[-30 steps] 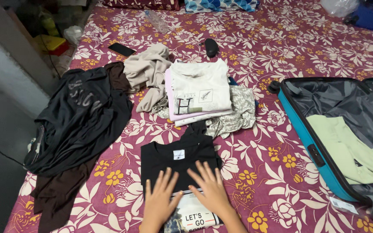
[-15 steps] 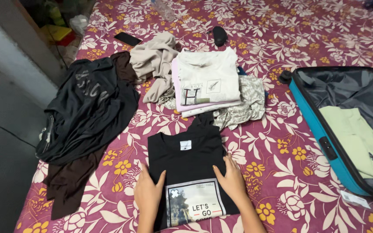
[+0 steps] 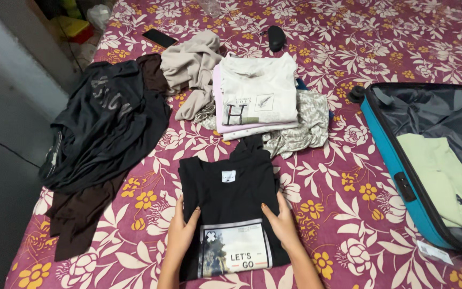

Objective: The person folds a white shirt, a black t-shirt, and then a black pair of pants by hand on a bed.

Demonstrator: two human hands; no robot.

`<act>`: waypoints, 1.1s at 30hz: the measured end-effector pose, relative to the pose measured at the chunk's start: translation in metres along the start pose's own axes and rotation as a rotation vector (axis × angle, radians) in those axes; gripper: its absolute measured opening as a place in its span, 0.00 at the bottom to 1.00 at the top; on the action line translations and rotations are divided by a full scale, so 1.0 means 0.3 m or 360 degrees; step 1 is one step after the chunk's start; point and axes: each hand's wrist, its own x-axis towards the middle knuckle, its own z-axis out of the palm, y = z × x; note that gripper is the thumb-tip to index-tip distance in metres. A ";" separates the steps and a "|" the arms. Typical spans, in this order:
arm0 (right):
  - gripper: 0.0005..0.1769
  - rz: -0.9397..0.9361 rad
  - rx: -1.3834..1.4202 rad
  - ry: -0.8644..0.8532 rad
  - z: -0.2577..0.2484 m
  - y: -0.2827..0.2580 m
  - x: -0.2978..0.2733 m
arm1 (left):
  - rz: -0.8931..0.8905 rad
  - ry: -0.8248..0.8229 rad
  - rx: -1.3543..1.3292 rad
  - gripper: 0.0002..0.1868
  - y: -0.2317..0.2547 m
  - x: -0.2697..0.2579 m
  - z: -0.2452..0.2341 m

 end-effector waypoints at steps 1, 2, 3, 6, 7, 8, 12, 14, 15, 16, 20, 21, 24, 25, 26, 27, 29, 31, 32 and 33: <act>0.43 -0.0010 0.0025 -0.0002 -0.010 -0.019 -0.008 | 0.0234 0.0043 -0.0127 0.38 -0.007 0.002 0.007; 0.43 -0.0026 0.0053 -0.0008 -0.014 -0.043 -0.011 | 0.0474 0.0090 -0.0252 0.38 0.000 0.013 0.010; 0.43 -0.0042 0.0081 -0.0014 -0.015 -0.073 -0.003 | 0.0430 0.0036 -0.0385 0.37 0.021 0.018 0.011; 0.40 -0.0243 -0.0131 0.0026 -0.050 -0.223 0.044 | 0.0436 -0.0069 -0.0713 0.35 0.156 0.017 -0.005; 0.38 -0.0340 -0.0146 -0.0016 -0.054 -0.294 0.062 | 0.0540 -0.0061 -0.0785 0.35 0.222 0.027 -0.017; 0.37 -0.0439 -0.0166 -0.0056 -0.084 -0.383 0.092 | 0.0645 -0.0056 -0.0860 0.34 0.292 0.040 -0.027; 0.39 -0.1020 -0.0426 0.0041 -0.144 -0.758 0.334 | 0.0989 -0.0095 -0.1036 0.33 0.615 0.212 -0.067; 0.37 -0.1043 -0.0495 0.0009 -0.157 -0.938 0.510 | 0.1021 -0.0119 -0.1140 0.34 0.793 0.369 -0.072; 0.37 -0.1048 -0.0570 -0.0004 -0.159 -1.002 0.573 | 0.1067 0.0007 -0.0944 0.34 0.878 0.453 -0.082; 0.38 -0.1016 -0.0835 0.0138 -0.168 -1.029 0.599 | 0.1107 0.0126 -0.0748 0.34 0.919 0.496 -0.079; 0.38 -0.1159 -0.1238 0.0510 -0.162 -0.945 0.561 | 0.1373 0.0699 0.0194 0.38 0.832 0.498 -0.054; 0.33 -0.1144 -0.0978 0.0349 -0.120 -0.873 0.515 | 0.1447 0.0619 0.0103 0.34 0.748 0.442 -0.028; 0.32 -0.1034 -0.0816 -0.0119 0.025 -0.612 0.324 | 0.0926 -0.0017 0.0532 0.37 0.467 0.305 0.035; 0.31 -0.0700 -0.0875 -0.0179 0.074 -0.512 0.226 | 0.0944 -0.0095 0.0743 0.39 0.369 0.281 0.051; 0.31 -0.0653 -0.1037 -0.0326 0.133 -0.429 0.170 | 0.0890 -0.0089 0.0891 0.39 0.268 0.250 0.072; 0.32 -0.0605 -0.1197 -0.0476 0.183 -0.357 0.126 | 0.0835 -0.0084 0.1040 0.39 0.174 0.220 0.090; 0.33 -0.0820 -0.1736 -0.0457 0.260 -0.249 0.044 | 0.0822 -0.0070 0.1160 0.39 0.056 0.237 0.095; 0.34 -0.0896 -0.1941 -0.0550 0.303 -0.194 0.006 | 0.0875 -0.0079 0.1099 0.38 -0.011 0.244 0.105; 0.35 -0.0851 -0.1892 -0.0642 0.289 -0.187 0.018 | 0.0920 -0.0032 0.1092 0.37 -0.031 0.238 0.114; 0.35 -0.0805 -0.1843 -0.0734 0.276 -0.187 0.019 | 0.0965 0.0015 0.1086 0.36 -0.045 0.228 0.120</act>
